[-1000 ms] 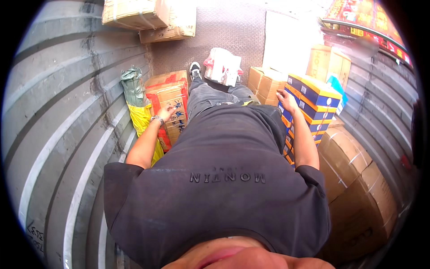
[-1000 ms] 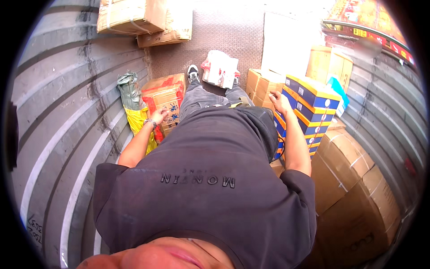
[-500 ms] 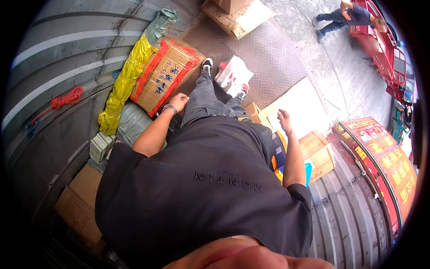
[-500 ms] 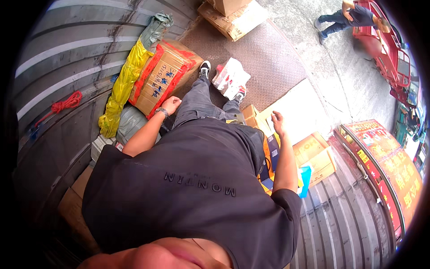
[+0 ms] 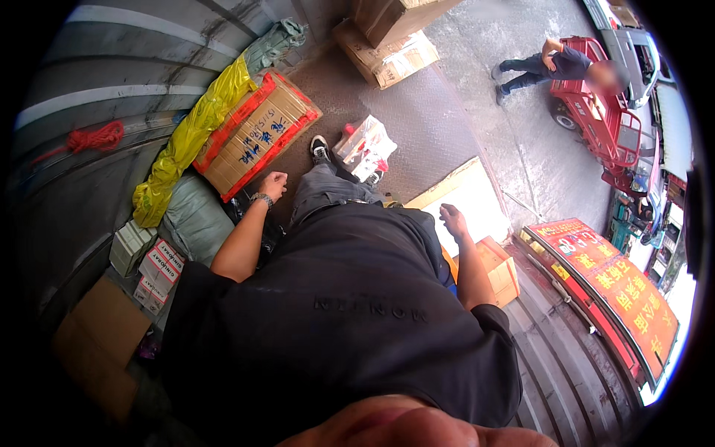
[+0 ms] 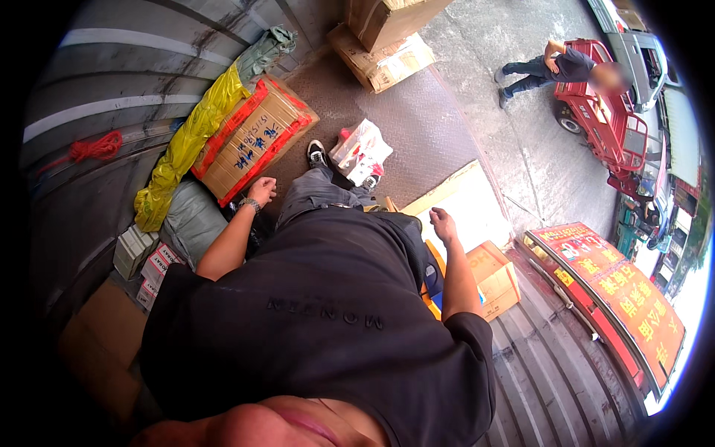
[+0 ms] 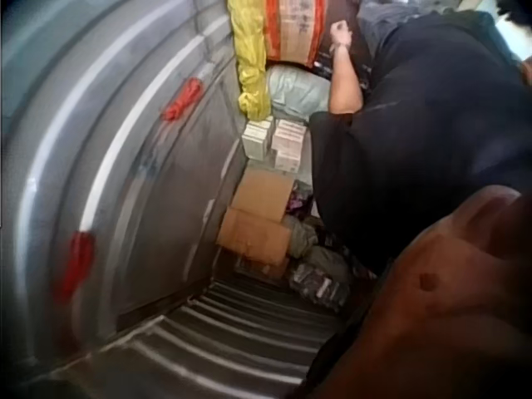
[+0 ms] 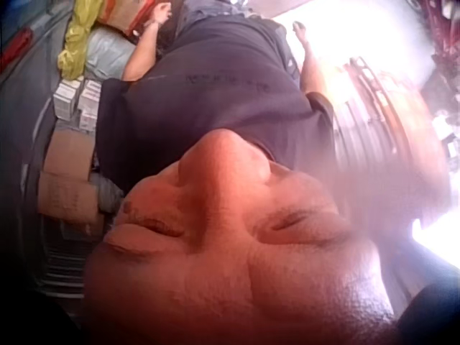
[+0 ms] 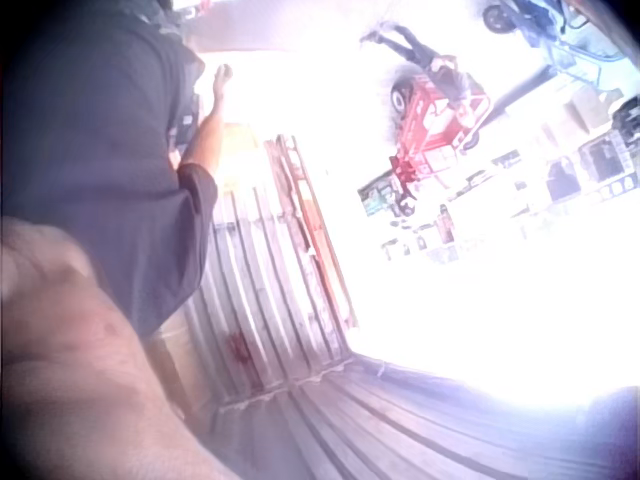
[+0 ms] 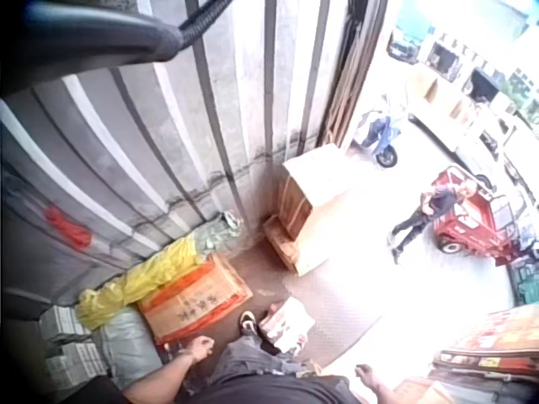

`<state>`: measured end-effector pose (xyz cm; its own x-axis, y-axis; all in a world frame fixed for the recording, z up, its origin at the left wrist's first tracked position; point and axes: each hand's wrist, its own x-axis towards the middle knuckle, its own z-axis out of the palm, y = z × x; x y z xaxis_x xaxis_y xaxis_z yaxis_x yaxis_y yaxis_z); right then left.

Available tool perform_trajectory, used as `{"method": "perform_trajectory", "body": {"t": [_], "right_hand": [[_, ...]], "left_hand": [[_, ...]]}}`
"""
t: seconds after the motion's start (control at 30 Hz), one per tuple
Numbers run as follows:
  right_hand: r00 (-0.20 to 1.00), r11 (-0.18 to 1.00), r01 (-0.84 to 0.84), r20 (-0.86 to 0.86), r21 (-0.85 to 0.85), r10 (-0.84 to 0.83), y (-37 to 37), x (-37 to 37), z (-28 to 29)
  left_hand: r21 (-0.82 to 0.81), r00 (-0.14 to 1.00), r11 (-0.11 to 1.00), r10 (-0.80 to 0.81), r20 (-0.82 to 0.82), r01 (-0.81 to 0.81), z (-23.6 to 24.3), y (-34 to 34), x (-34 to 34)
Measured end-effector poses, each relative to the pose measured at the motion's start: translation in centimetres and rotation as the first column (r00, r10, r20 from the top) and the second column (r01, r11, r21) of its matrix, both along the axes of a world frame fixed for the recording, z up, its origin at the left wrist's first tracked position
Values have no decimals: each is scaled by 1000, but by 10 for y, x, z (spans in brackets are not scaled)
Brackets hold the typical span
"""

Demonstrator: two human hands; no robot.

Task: The person lifts and moves several cardboard boxes from a red three-wheeled vehicle to a nearby storage area. They also write on a piece of paper using a pen while standing next to the vehicle.

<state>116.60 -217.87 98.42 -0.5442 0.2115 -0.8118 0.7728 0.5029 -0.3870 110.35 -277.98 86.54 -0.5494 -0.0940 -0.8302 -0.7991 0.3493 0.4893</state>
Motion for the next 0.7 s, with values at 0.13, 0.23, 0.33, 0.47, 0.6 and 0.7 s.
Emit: {"method": "perform_trajectory", "body": {"t": [0.13, 0.23, 0.33, 0.47, 0.6, 0.7], "right_hand": [[995, 998, -52, -80, 41, 55, -51, -44, 29], [963, 964, -204, -143, 168, 229, -85, -81, 53], [949, 943, -258, -129, 210, 288, -106, -104, 72], [955, 948, -230, -140, 218, 263, -121, -110, 80], [962, 947, -201, -132, 251, 240, -128, -105, 82], [964, 942, -200, -118, 271, 238, -131, -97, 77]], "left_hand": [[59, 999, 998, -27, 39, 25, -3, -18, -10], [99, 997, 995, -17, 70, 10, -37, -42, -7], [128, 991, 992, -6, 132, -11, -52, -72, -17], [76, 983, 997, -19, 185, 5, -54, -111, -43], [55, 985, 998, 16, 170, -26, -79, -145, -55], [73, 986, 997, 28, 163, -40, -87, -153, -64]]}}
